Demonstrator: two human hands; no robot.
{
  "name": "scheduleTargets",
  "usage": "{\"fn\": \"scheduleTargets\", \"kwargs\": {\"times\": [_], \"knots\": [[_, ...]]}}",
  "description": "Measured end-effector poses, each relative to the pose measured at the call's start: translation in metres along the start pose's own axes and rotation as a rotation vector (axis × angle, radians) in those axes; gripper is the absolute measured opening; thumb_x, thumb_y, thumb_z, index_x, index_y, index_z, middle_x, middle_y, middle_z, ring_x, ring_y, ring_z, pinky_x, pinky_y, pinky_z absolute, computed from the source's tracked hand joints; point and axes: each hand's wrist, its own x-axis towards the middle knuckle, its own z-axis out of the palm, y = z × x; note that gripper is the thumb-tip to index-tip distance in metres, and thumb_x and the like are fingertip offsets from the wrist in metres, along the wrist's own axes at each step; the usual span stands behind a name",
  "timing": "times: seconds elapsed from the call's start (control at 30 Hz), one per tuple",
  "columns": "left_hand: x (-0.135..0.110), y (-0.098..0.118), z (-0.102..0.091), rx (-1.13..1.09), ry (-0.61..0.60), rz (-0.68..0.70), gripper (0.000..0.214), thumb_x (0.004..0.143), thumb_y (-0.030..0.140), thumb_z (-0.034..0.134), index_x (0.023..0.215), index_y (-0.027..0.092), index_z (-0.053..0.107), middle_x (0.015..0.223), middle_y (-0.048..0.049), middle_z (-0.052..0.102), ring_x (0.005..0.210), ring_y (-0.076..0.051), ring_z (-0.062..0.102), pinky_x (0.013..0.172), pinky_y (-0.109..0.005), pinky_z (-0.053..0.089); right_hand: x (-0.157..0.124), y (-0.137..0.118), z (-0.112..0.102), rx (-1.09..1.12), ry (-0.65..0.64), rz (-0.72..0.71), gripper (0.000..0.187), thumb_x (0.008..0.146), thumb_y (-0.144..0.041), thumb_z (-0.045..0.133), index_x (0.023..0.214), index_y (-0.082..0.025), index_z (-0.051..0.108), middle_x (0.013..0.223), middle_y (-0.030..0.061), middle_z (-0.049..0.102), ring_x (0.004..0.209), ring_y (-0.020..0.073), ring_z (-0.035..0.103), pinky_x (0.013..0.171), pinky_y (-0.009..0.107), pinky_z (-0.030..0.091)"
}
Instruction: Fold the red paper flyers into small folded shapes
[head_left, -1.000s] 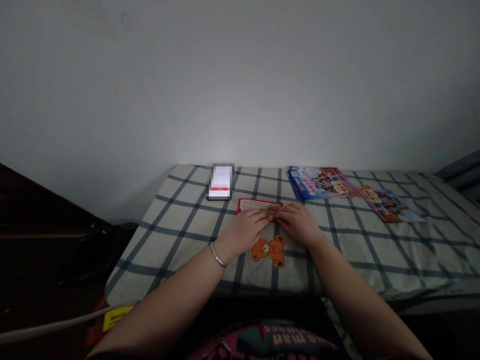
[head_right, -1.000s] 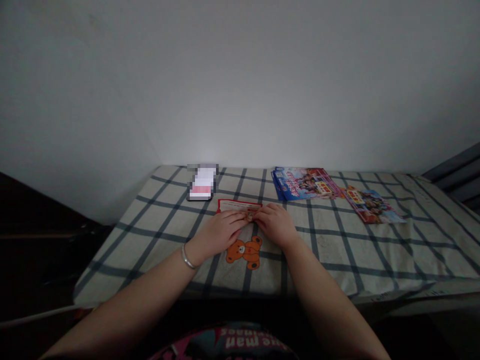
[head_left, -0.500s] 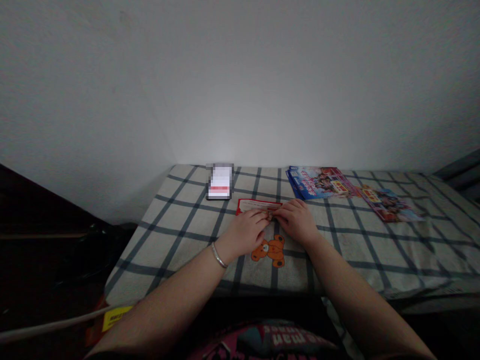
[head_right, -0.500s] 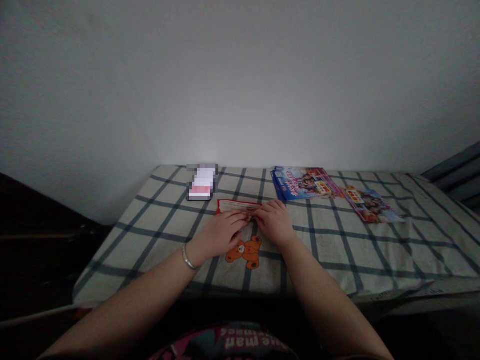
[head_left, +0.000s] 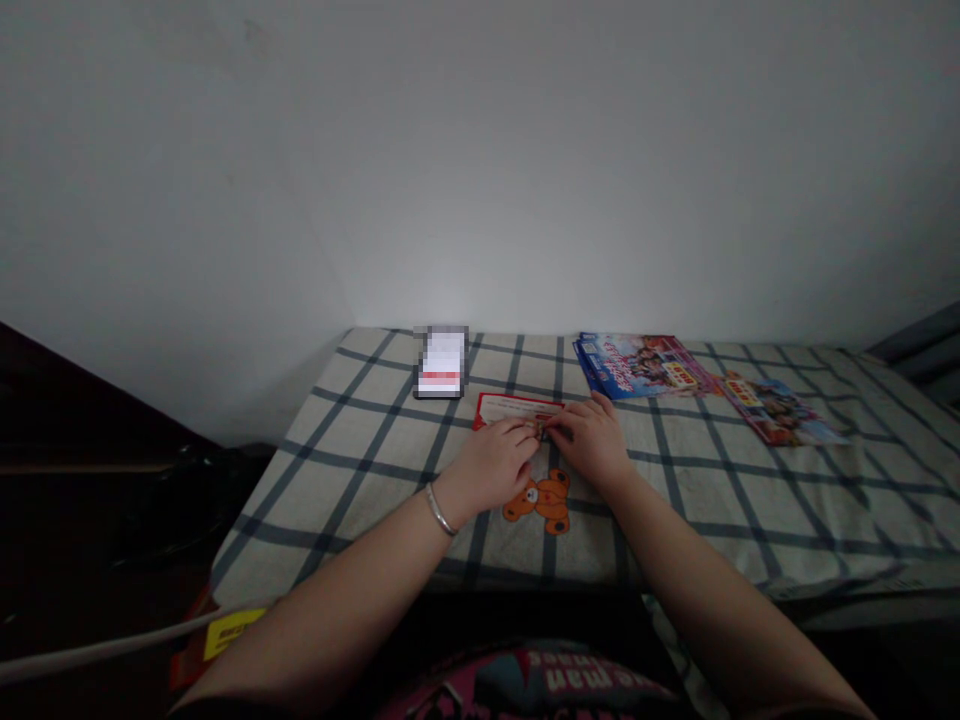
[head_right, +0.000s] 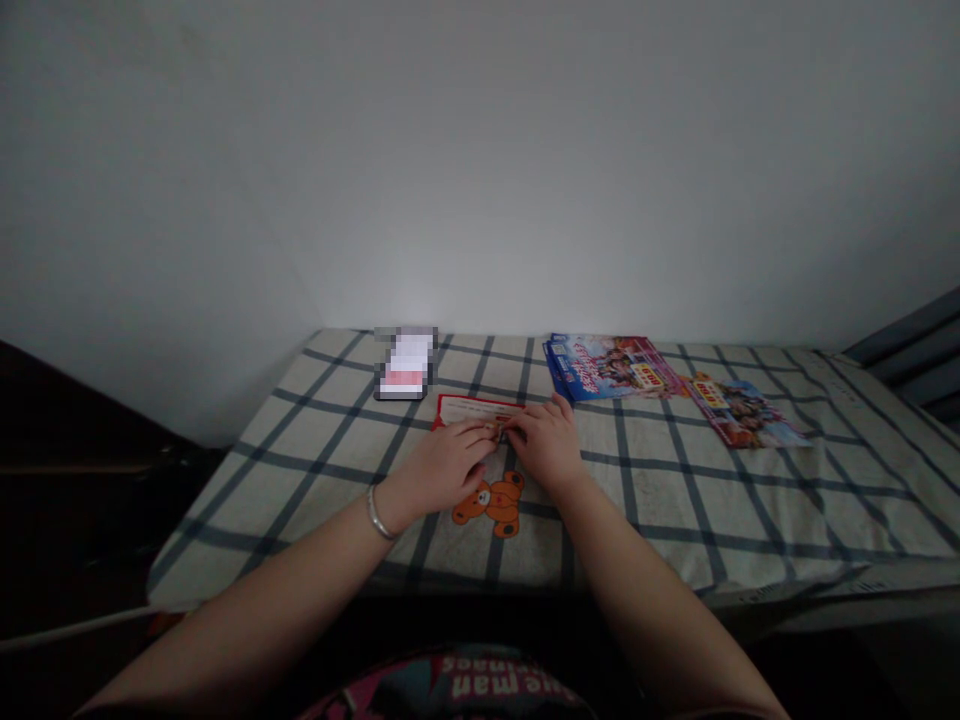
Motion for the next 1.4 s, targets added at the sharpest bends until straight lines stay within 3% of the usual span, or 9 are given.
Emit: {"fn": "scheduleTargets", "kwargs": {"times": [0.4, 0.7, 0.93, 1.2, 1.4], "knots": [[-0.001, -0.001, 0.003, 0.003, -0.016, -0.001, 0.038, 0.084, 0.023, 0.059, 0.121, 0.016, 0.059, 0.122, -0.0073, 0.063, 0.116, -0.025, 0.054, 0.1, -0.041, 0.048, 0.002, 0.004, 0.004, 0.01, -0.005, 0.059, 0.007, 0.083, -0.032, 0.066, 0.086, -0.025, 0.066, 0.088, 0.0013, 0.069, 0.092, 0.024, 0.059, 0.105, 0.047, 0.029], [0.0, 0.001, 0.005, 0.028, 0.008, -0.002, 0.035, 0.086, 0.022, 0.055, 0.12, 0.016, 0.06, 0.125, -0.0079, 0.062, 0.117, -0.026, 0.052, 0.097, -0.043, 0.048, -0.001, 0.022, 0.025, 0.012, 0.103, 0.127, 0.038, 0.081, -0.045, 0.066, 0.109, -0.02, 0.057, 0.105, 0.0102, 0.064, 0.106, 0.0308, 0.055, 0.103, 0.051, 0.032], [0.002, 0.004, 0.005, 0.064, -0.001, -0.021, 0.035, 0.086, 0.023, 0.056, 0.12, 0.016, 0.059, 0.122, -0.0089, 0.062, 0.116, -0.026, 0.05, 0.099, -0.043, 0.045, 0.0, 0.029, 0.031, 0.106, 0.077, 0.104, 0.037, 0.082, -0.034, 0.061, 0.115, -0.018, 0.055, 0.116, 0.0127, 0.062, 0.112, 0.0303, 0.053, 0.1, 0.048, 0.037], [0.002, 0.004, 0.007, 0.074, -0.017, -0.025, 0.039, 0.088, 0.028, 0.055, 0.125, 0.017, 0.055, 0.124, -0.0082, 0.061, 0.116, -0.027, 0.049, 0.099, -0.046, 0.043, 0.0, 0.026, 0.026, 0.141, 0.016, 0.119, 0.047, 0.077, -0.031, 0.061, 0.121, -0.02, 0.051, 0.131, 0.0135, 0.055, 0.126, 0.0308, 0.047, 0.108, 0.055, 0.029], [0.006, 0.007, 0.004, 0.098, -0.029, -0.044, 0.03, 0.088, 0.025, 0.055, 0.118, 0.018, 0.058, 0.117, -0.0078, 0.062, 0.109, -0.027, 0.05, 0.096, -0.046, 0.043, 0.001, 0.025, 0.026, 0.146, -0.006, 0.134, 0.046, 0.077, -0.03, 0.059, 0.121, -0.021, 0.051, 0.132, 0.0127, 0.055, 0.128, 0.0303, 0.045, 0.108, 0.056, 0.028]]}}
